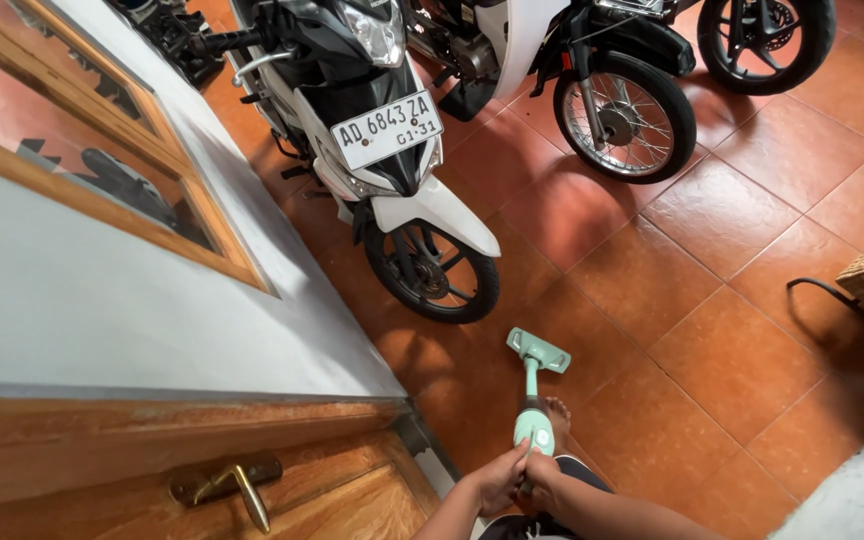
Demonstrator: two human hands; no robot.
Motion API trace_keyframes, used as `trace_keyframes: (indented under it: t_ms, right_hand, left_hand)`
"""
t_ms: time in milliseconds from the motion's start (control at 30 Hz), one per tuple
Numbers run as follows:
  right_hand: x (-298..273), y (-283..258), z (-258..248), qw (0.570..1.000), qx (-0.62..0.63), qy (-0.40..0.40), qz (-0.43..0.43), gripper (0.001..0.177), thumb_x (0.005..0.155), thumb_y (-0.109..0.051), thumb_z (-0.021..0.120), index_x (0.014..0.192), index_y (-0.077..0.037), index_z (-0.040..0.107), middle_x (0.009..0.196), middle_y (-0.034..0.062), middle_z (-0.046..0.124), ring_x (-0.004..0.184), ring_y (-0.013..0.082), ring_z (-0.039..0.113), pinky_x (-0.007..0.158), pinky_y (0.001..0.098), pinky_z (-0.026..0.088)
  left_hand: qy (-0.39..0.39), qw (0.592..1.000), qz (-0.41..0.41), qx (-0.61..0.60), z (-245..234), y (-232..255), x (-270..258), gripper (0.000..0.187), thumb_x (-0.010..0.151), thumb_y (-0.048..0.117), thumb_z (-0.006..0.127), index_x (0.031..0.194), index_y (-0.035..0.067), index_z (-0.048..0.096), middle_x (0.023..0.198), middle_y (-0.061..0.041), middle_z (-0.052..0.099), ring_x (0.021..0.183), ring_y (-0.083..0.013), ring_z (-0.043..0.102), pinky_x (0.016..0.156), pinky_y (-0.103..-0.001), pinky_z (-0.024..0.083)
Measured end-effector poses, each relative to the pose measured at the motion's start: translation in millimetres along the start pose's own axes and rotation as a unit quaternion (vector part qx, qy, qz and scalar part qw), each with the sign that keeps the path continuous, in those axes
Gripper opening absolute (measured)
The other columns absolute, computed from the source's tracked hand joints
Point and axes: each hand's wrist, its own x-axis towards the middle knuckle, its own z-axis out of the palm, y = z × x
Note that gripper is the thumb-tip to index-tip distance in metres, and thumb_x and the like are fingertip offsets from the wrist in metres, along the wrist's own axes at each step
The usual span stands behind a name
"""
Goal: Vacuuming the tiled floor in a garage area around parked motorcycles.
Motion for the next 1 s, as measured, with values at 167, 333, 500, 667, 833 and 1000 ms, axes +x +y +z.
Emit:
trace_keyframes:
  t_ms: [167,333,500,667,833,1000]
  right_hand:
    - [14,-16,5,0.999,0.012,0.017,-0.025,0.059,0.109,-0.052,0.037,0.132,-0.001,0.054,0.104,0.0212,0.071,0.082,0.0341,0.068,0.065,0.0467,0.057]
    - [47,-38,9,0.998,-0.024,0.023,-0.058,0.061,0.110,-0.050,0.035,0.136,0.002,0.054,0.110,0.0221,0.071,0.089,0.0343,0.069,0.072,0.0468,0.057]
    - [98,-54,6,0.992,-0.073,0.035,-0.096,0.063,0.111,-0.048,0.033,0.141,0.005,0.053,0.118,0.0232,0.072,0.097,0.0346,0.070,0.080,0.0470,0.057]
    - [86,-79,13,0.997,-0.020,-0.001,-0.070,0.062,0.111,-0.047,0.031,0.144,0.001,0.050,0.125,0.0236,0.068,0.105,0.0359,0.066,0.086,0.0476,0.054]
    - [47,-110,16,0.997,-0.009,0.007,-0.076,0.062,0.111,-0.047,0.033,0.140,0.005,0.052,0.122,0.0245,0.068,0.101,0.0359,0.066,0.085,0.0474,0.055]
    - [65,-138,9,0.995,-0.001,0.001,-0.099,0.060,0.111,-0.044,0.036,0.137,0.007,0.053,0.119,0.0260,0.069,0.101,0.0355,0.067,0.083,0.0472,0.055]
  left_hand:
    - [0.005,1.000,-0.010,-0.020,-8,14,6,0.096,0.090,0.088,0.019,0.165,0.029,0.019,0.169,-0.007,0.029,0.148,-0.0301,0.035,0.119,-0.044,0.030]
    - [0.010,0.999,-0.007,-0.031,-14,36,12,0.092,0.091,0.083,0.022,0.164,0.028,0.026,0.166,-0.005,0.035,0.146,-0.0268,0.039,0.119,-0.041,0.032]
    - [0.036,0.998,-0.040,-0.030,-22,61,23,0.094,0.094,0.083,0.024,0.164,0.020,0.028,0.166,-0.005,0.036,0.145,-0.0242,0.040,0.118,-0.039,0.032]
    - [0.000,1.000,-0.008,-0.029,-19,91,27,0.092,0.095,0.081,0.024,0.165,0.022,0.018,0.168,-0.010,0.031,0.149,-0.0305,0.037,0.121,-0.041,0.030]
    - [0.021,0.998,-0.054,0.009,-11,131,30,0.094,0.093,0.082,0.021,0.166,0.023,0.016,0.169,-0.008,0.025,0.152,-0.0283,0.031,0.121,-0.042,0.028]
    - [-0.017,0.999,-0.035,0.004,-15,152,53,0.094,0.095,0.079,0.018,0.165,0.017,0.016,0.170,-0.011,0.026,0.154,-0.0306,0.033,0.124,-0.045,0.030]
